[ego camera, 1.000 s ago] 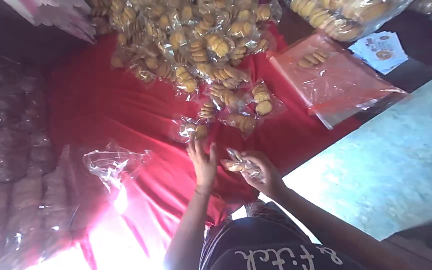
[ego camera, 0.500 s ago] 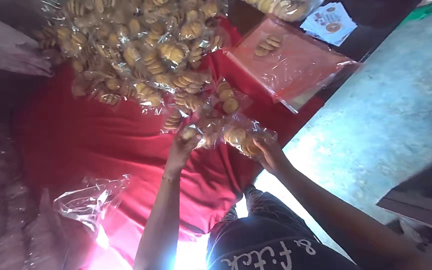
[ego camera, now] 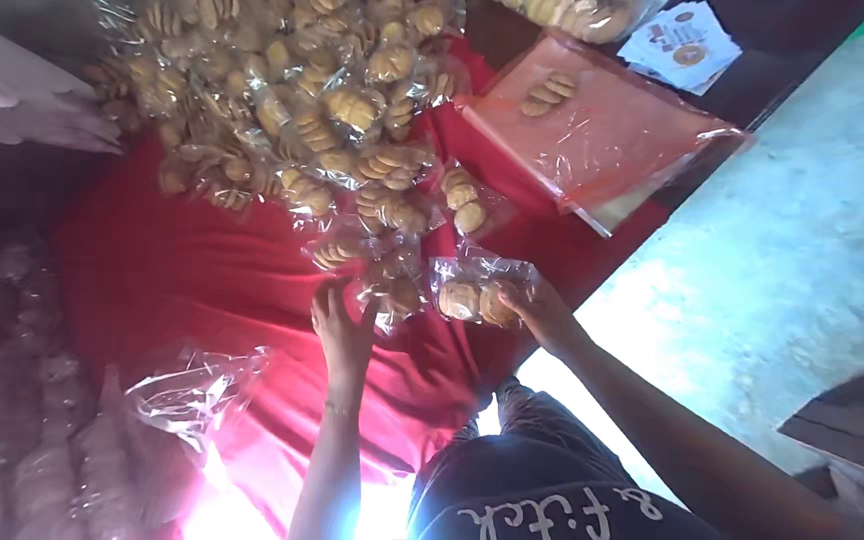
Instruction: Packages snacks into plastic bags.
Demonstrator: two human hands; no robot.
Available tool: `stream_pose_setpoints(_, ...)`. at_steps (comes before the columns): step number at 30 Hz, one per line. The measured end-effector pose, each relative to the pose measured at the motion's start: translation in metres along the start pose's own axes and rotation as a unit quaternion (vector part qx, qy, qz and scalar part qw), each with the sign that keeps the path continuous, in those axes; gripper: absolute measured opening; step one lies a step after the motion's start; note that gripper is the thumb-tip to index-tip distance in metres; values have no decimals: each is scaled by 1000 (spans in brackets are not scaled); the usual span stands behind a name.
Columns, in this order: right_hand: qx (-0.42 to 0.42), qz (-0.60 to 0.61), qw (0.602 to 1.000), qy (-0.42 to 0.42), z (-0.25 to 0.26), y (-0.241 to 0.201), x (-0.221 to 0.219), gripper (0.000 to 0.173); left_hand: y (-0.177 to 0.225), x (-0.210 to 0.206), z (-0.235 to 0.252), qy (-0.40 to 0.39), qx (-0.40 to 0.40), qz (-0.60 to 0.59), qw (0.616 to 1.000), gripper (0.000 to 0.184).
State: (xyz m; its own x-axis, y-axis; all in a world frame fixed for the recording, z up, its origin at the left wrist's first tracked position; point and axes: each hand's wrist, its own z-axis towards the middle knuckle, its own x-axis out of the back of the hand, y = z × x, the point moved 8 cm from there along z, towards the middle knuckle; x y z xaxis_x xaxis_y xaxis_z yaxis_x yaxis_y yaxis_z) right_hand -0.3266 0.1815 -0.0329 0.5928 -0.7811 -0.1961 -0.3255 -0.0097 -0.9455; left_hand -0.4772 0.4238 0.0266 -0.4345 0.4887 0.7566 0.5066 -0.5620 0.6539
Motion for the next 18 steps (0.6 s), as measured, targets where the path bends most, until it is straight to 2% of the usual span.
stream_pose_setpoints(1,18,2,1000,-5,-1,0,-11,54,2,4,-21,14,-5,-18,1000,47)
stream_pose_setpoints(2,36,8,999,-21,-3,0,-24,57,5,-4,-41,-27,10,-92,995,46)
stream_pose_setpoints(3,57,8,998,-40,-4,-1,-38,58,7,-19,-57,-104,49,-209,971,53)
stream_pose_setpoints(4,81,-12,995,-59,-4,-2,-51,60,9,-36,-71,-161,101,-339,921,58)
stream_pose_setpoints(5,109,-71,989,-66,-4,-2,-62,62,8,-49,-78,-167,151,-443,868,51)
stream_pose_setpoints(6,152,-167,973,-55,-3,-5,-70,66,5,-55,-81,-148,186,-505,830,42)
stream_pose_setpoints(7,198,-271,941,-35,-3,-11,-75,72,0,-55,-82,-126,202,-535,811,38)
stream_pose_setpoints(9,274,-391,879,8,-9,-31,-79,74,-7,-46,-84,-111,166,-552,809,42)
stream_pose_setpoints(10,286,-405,868,3,-12,-39,-81,67,-7,-40,-85,-118,124,-558,812,39)
stream_pose_setpoints(11,273,-393,878,-28,-15,-42,-86,59,-7,-32,-88,-134,78,-564,811,38)
stream_pose_setpoints(12,234,-351,904,-74,-19,-40,-92,54,-5,-25,-94,-156,35,-565,809,38)
stream_pose_setpoints(14,118,-199,962,-147,-28,-36,-105,47,0,-8,-104,-197,-31,-555,808,42)
stream_pose_setpoints(15,71,-129,975,-165,-33,-35,-111,38,1,-1,-108,-209,-51,-552,806,42)
stream_pose_setpoints(18,13,-34,974,-225,-50,-31,-121,22,-2,15,-120,-225,-72,-577,782,29)
